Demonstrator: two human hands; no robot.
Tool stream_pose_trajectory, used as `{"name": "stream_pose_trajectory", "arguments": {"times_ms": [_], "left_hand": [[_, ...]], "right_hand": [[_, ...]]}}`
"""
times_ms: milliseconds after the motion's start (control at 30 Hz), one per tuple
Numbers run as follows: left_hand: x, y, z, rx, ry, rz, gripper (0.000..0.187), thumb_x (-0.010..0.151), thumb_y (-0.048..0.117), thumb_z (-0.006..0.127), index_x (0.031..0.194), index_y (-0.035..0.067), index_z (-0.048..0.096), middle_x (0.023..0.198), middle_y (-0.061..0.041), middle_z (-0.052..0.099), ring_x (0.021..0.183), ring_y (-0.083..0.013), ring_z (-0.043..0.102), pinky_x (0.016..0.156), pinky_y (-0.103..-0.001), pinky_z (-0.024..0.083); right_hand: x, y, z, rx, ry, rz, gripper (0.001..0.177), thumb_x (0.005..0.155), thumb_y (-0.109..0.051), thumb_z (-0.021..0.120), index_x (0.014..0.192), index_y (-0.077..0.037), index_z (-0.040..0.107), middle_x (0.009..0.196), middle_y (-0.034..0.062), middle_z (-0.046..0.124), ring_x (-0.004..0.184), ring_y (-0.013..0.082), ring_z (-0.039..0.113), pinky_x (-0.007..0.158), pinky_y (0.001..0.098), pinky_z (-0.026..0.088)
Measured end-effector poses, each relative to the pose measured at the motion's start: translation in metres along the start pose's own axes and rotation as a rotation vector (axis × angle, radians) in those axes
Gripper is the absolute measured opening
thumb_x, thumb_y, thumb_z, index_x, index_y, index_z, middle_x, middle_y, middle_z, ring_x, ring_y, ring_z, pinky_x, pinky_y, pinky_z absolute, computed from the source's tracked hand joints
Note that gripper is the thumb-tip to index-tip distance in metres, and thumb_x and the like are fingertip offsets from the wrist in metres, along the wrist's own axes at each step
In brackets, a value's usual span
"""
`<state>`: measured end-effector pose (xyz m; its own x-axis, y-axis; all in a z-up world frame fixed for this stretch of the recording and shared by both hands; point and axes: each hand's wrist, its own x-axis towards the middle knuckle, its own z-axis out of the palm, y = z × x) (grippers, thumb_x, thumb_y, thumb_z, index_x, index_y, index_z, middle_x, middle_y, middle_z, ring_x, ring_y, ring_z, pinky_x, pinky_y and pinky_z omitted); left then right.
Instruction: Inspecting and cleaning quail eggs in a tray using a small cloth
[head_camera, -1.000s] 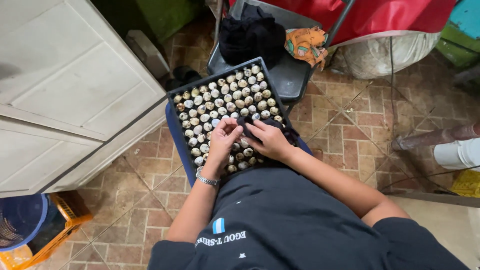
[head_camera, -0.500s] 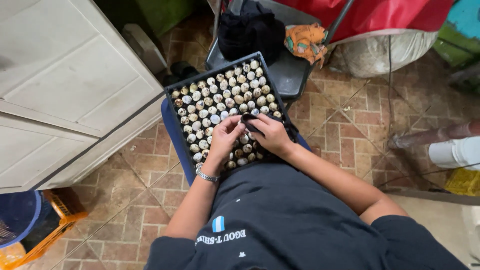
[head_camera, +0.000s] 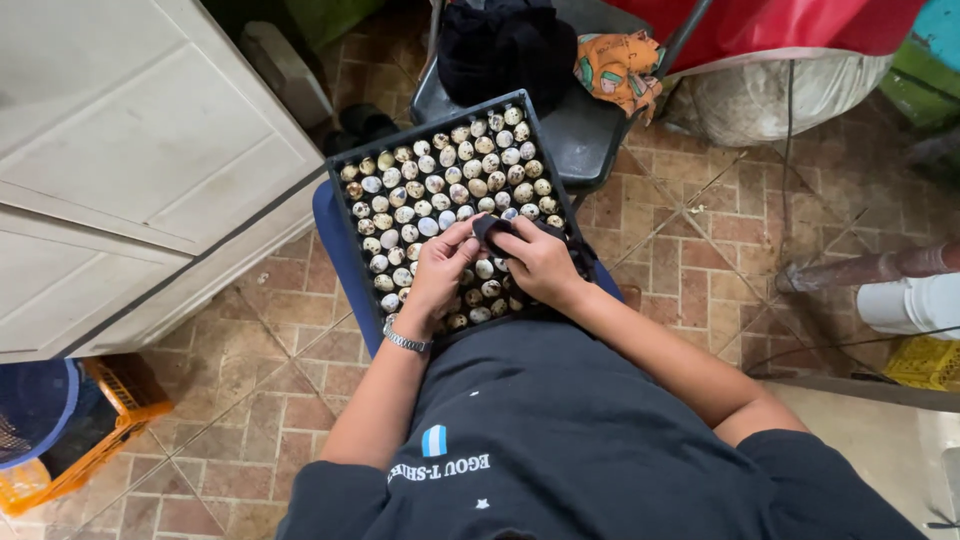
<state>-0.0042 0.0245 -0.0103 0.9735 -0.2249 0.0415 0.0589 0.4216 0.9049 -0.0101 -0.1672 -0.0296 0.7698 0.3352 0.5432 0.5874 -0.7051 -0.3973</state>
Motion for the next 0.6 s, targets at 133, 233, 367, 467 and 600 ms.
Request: {"name": "stream_pose_trajectory", "arguments": {"times_ms": [133, 233, 367, 467, 600], "left_hand": [[-0.002, -0.001, 0.0, -0.053, 0.028, -0.051, 0.034, 0.1, 0.007, 0.064, 0.133, 0.0, 0.065, 0.107, -0.007, 0.07, 0.088, -0.0141, 0.073, 0.082, -0.029, 0.066], [0.003, -0.02, -0.012, -0.151, 0.103, -0.073, 0.036, 0.098, 0.01, 0.067, 0.132, -0.001, 0.062, 0.104, -0.009, 0.069, 0.084, -0.0143, 0.073, 0.078, -0.029, 0.067], [0.006, -0.031, -0.024, -0.251, 0.151, -0.121, 0.031, 0.098, 0.013, 0.069, 0.122, -0.004, 0.061, 0.107, -0.012, 0.067, 0.085, -0.0193, 0.074, 0.077, -0.033, 0.068], [0.007, -0.032, -0.025, -0.272, 0.164, -0.135, 0.03, 0.097, 0.011, 0.069, 0.121, -0.006, 0.063, 0.108, -0.015, 0.068, 0.091, -0.0233, 0.075, 0.082, -0.037, 0.067], [0.004, -0.019, -0.015, -0.212, 0.15, -0.146, 0.035, 0.095, 0.006, 0.07, 0.128, -0.005, 0.065, 0.11, -0.014, 0.07, 0.095, -0.0198, 0.074, 0.088, -0.033, 0.065]], "right_hand": [[0.0, 0.0, 0.0, 0.004, 0.033, 0.023, 0.027, 0.086, -0.012, 0.065, 0.111, -0.022, 0.069, 0.104, 0.0021, 0.061, 0.085, 0.0301, 0.069, 0.072, 0.0384, 0.058], [-0.001, 0.004, 0.004, 0.0, 0.054, -0.004, 0.026, 0.083, -0.013, 0.069, 0.107, -0.024, 0.07, 0.106, 0.0017, 0.062, 0.086, 0.03, 0.069, 0.073, 0.0385, 0.058], [-0.008, 0.008, 0.009, 0.037, 0.012, -0.057, 0.027, 0.08, -0.011, 0.07, 0.103, -0.023, 0.07, 0.106, 0.0043, 0.062, 0.089, 0.0321, 0.069, 0.074, 0.0394, 0.058], [-0.008, 0.008, 0.009, 0.026, -0.01, -0.074, 0.032, 0.076, -0.012, 0.074, 0.106, -0.023, 0.07, 0.108, 0.0055, 0.062, 0.089, 0.0329, 0.069, 0.074, 0.0413, 0.058], [-0.006, 0.005, 0.006, 0.003, 0.009, -0.05, 0.034, 0.079, -0.015, 0.075, 0.112, -0.02, 0.069, 0.108, 0.0064, 0.063, 0.088, 0.033, 0.07, 0.073, 0.0422, 0.058]]}}
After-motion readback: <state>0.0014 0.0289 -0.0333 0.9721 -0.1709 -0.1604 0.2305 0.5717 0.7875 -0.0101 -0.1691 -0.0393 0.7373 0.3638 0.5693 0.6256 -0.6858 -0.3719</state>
